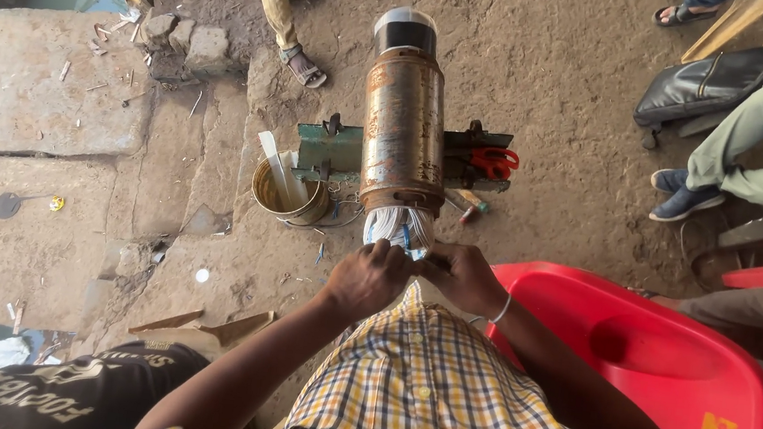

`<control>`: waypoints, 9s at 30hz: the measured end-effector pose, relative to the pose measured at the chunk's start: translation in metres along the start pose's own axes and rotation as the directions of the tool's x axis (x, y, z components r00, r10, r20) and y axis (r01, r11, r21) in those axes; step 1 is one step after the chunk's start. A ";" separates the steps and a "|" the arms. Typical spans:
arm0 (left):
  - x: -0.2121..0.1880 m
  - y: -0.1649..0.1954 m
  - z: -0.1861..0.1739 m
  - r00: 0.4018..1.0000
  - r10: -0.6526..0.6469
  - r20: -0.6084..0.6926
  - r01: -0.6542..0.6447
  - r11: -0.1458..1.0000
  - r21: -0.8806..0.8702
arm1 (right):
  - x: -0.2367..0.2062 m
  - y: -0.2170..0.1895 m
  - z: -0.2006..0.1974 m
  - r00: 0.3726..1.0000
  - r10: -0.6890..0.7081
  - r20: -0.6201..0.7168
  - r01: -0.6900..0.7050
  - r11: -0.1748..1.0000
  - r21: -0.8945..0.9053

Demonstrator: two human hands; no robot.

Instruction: The person sits in front of a horizontal metal drum and ties blue string tightly around a bundle of white cloth wrapped on the drum's end, repeatedly looping and knotting the string by hand. Near the end they hold the drum steady and strike the wrapped bundle with a green-headed mallet.

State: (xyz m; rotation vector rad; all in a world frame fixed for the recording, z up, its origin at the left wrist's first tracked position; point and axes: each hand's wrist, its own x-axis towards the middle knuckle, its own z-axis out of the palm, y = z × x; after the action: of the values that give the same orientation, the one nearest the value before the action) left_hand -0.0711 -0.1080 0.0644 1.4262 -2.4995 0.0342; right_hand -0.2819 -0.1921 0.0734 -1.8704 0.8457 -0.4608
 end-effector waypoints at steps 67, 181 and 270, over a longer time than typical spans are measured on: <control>-0.068 0.009 0.023 0.360 -0.846 0.393 0.168 -0.355 -0.920 | 0.001 0.091 -0.216 0.769 0.519 0.374 -0.448 0.854 -0.265; -0.066 -0.033 0.058 0.526 -0.806 0.273 0.498 0.032 -0.866 | 0.019 0.005 0.050 0.626 -0.771 -0.115 0.585 0.562 -0.585; -0.083 -0.049 0.065 0.740 -0.605 0.292 0.370 0.004 -0.929 | -0.005 0.037 0.075 0.948 0.317 0.032 -0.165 0.403 0.900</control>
State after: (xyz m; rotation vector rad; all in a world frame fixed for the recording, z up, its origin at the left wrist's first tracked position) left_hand -0.0038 -0.0733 -0.0235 1.3711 -1.0451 -1.2662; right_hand -0.2503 -0.1511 0.0079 -0.6780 0.7194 -0.6952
